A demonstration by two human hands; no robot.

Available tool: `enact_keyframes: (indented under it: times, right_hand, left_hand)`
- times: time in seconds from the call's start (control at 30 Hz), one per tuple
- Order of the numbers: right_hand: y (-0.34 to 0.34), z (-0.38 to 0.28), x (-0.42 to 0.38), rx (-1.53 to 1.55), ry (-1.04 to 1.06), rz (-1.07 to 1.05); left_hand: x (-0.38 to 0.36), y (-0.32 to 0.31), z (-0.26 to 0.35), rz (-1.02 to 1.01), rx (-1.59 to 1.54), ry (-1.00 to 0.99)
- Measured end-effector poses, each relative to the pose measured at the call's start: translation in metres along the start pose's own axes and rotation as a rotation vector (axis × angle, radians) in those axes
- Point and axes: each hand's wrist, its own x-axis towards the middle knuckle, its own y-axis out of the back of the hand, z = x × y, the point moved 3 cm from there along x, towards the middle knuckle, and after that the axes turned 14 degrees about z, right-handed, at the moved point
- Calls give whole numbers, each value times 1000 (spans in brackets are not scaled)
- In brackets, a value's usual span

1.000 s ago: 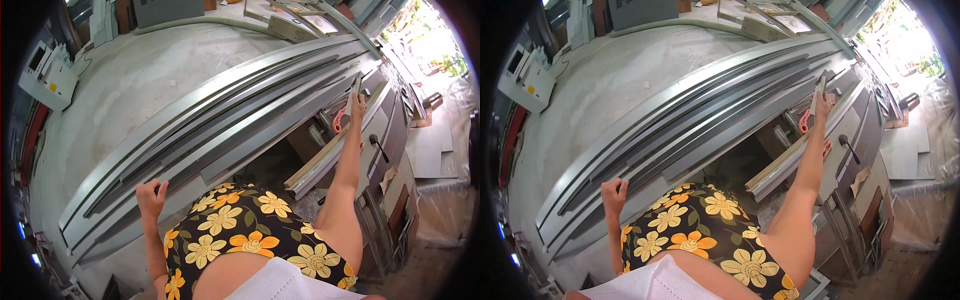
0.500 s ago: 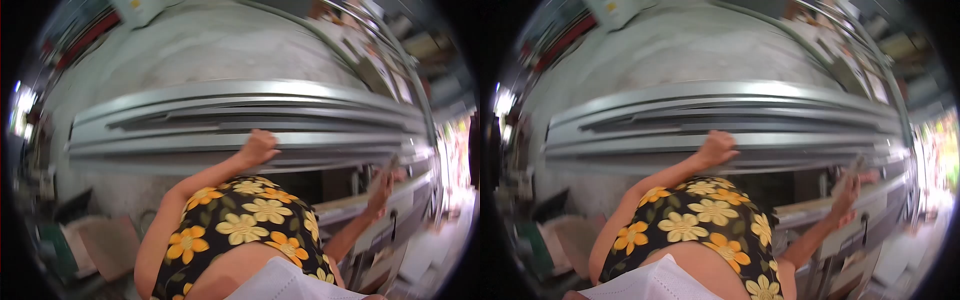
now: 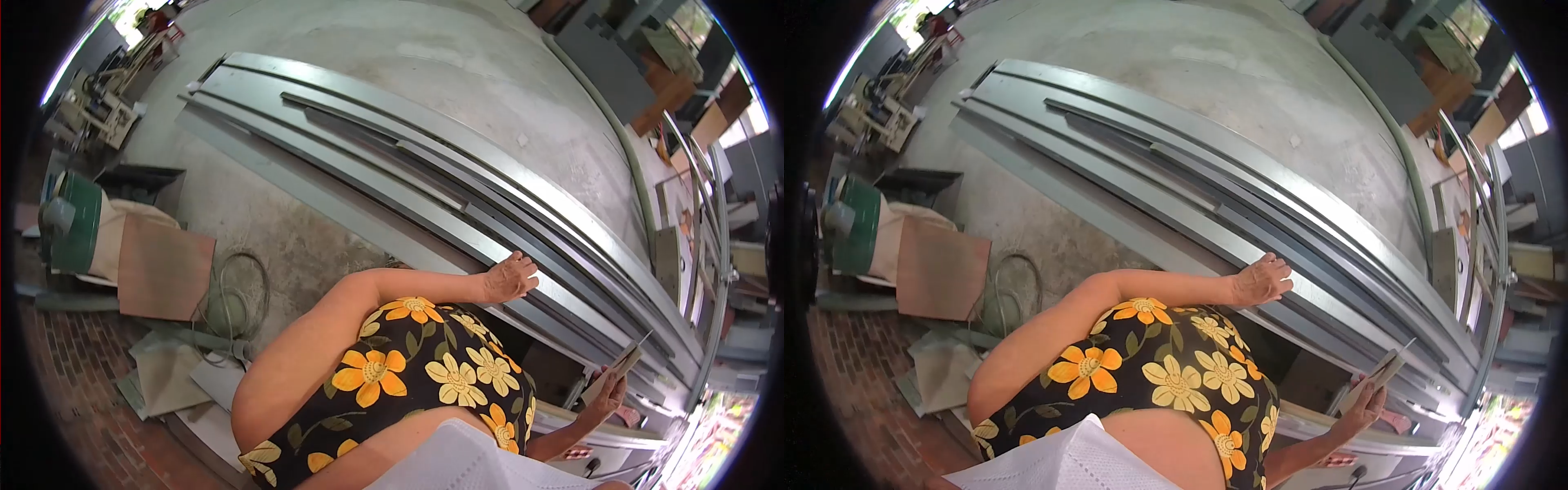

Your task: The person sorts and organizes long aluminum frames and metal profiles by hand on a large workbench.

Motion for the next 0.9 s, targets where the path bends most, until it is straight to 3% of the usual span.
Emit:
enact_keyframes:
  times: [0.43,0.7,0.9]
  right_hand:
    - [-101,-31,-4,84,3,-488]
    - [-129,-32,-20,86,-8,-479]
    - [-194,-36,-75,99,-26,-538]
  left_hand:
    - [-21,66,-16,187,141,238]
    - [-30,97,-23,352,116,312]
    - [-74,167,-47,332,84,435]
